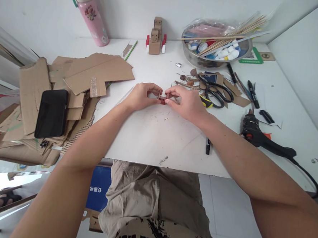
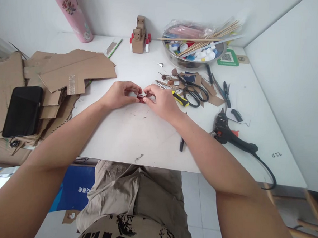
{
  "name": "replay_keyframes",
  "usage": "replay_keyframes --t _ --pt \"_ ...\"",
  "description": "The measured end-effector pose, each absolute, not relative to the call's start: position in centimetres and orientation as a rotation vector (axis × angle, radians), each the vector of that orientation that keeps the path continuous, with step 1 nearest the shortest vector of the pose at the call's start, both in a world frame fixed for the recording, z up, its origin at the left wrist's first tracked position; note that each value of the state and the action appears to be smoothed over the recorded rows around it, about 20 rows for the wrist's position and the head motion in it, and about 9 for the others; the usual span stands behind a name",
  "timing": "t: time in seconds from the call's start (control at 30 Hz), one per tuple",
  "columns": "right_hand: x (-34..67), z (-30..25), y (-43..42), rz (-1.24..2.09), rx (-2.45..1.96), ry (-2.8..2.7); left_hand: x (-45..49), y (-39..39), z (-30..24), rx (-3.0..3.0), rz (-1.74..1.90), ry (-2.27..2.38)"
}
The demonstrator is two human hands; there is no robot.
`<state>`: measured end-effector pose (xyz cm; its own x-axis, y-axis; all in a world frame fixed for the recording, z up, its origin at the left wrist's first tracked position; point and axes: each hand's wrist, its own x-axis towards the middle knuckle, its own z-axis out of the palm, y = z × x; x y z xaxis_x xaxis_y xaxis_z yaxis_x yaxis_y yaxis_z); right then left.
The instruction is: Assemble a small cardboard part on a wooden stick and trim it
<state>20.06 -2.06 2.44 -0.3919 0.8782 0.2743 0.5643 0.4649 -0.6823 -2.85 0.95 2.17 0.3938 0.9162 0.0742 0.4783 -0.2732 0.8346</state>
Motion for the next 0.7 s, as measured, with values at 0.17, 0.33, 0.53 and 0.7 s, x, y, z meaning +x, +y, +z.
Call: replay_keyframes --t 0.17,0.33,0.53,0.7 --pt "19.81 2.35 -2.0 0.626 -1.227 -2.116 -2.93 0.91 2.42 1.9 0.724 1.203" --pt "19.72 2.29 -1.92 0.576 -1.222 -2.163 -2.96 0.85 2.4 1.879 0.731 1.192" --pt "19.59 1.78 -2.03 0.567 -1.208 -2.153 -3.02 0.89 2.07 1.855 0.76 1.154" --pt "19.7 2.35 -1.76 0.55 -1.219 -2.22 -2.93 0.84 2.25 1.884 0.737 1.179"
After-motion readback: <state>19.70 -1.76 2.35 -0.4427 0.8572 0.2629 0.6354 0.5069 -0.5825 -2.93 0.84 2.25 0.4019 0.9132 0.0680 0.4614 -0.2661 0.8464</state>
